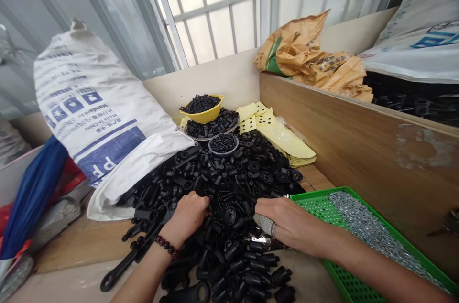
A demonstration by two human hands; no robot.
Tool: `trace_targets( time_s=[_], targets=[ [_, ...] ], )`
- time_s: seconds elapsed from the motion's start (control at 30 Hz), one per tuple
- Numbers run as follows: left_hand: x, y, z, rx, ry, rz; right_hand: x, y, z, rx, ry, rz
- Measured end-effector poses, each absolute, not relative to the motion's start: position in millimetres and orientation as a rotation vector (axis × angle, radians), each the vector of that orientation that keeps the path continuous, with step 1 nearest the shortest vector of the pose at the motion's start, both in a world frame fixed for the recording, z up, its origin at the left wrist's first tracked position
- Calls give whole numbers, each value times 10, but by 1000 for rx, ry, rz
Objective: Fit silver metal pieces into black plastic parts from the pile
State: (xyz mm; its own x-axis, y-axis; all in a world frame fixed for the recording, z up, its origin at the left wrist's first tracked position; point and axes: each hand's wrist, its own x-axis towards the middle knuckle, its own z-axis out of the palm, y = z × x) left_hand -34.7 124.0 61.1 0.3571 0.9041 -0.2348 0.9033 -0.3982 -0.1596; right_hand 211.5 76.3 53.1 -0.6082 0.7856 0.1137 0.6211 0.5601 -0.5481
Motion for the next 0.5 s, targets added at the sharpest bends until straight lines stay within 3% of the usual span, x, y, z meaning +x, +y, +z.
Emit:
trace_targets(
  time_s=[0.5],
  targets=[
    [-293, 1252, 423, -2493, -1452, 677, 2100, 771, 524, -1129, -2544, 582]
  ],
)
